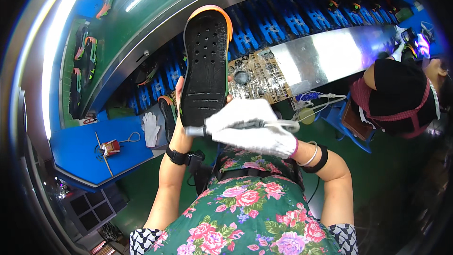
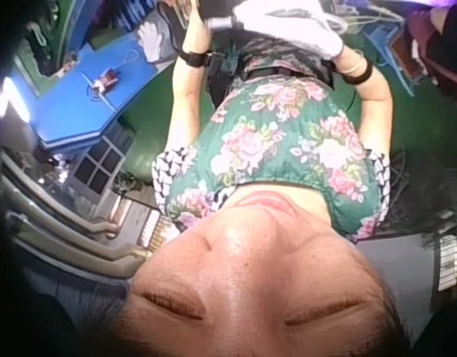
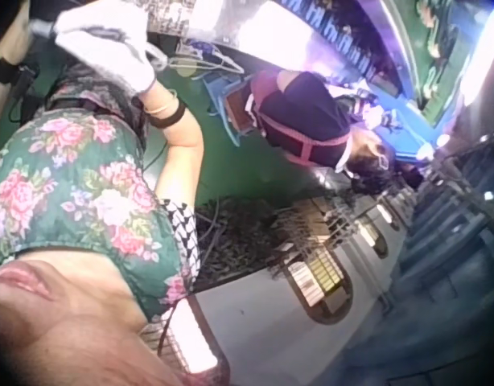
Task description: Applying adhesive to the soles of shoes using a brush on a manufacturing line.
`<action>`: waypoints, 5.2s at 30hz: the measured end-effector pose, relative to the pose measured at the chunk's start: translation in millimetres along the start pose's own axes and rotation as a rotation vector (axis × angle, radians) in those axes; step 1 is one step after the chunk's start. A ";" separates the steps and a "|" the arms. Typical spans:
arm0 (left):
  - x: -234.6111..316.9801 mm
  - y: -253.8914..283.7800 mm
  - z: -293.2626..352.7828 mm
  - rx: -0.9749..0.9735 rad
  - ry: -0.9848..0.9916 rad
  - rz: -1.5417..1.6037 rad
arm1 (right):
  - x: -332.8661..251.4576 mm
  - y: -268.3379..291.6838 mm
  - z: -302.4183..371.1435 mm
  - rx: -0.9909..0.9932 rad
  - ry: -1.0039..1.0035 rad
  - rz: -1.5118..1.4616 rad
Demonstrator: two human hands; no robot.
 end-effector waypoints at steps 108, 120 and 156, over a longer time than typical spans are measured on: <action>24.8 -68.1 11.6 -0.160 -0.608 -0.411 | 138.9 27.6 82.3 0.593 -0.607 -1.054; -43.2 11.2 56.7 0.169 -0.108 -0.448 | 49.9 34.9 16.4 0.473 -0.465 -1.117; -62.9 -29.0 -5.5 0.170 -0.399 -0.339 | -26.1 49.4 -33.4 0.509 0.254 0.565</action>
Point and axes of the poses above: each hand's wrist, its own z-axis away from the middle knuckle, its own y-axis out of the back of the hand, x = y × z, the point moved 4 cm from there along -z, towards the middle knuckle, and after that the axes turned 11 degrees about z, right-handed, at the moved point
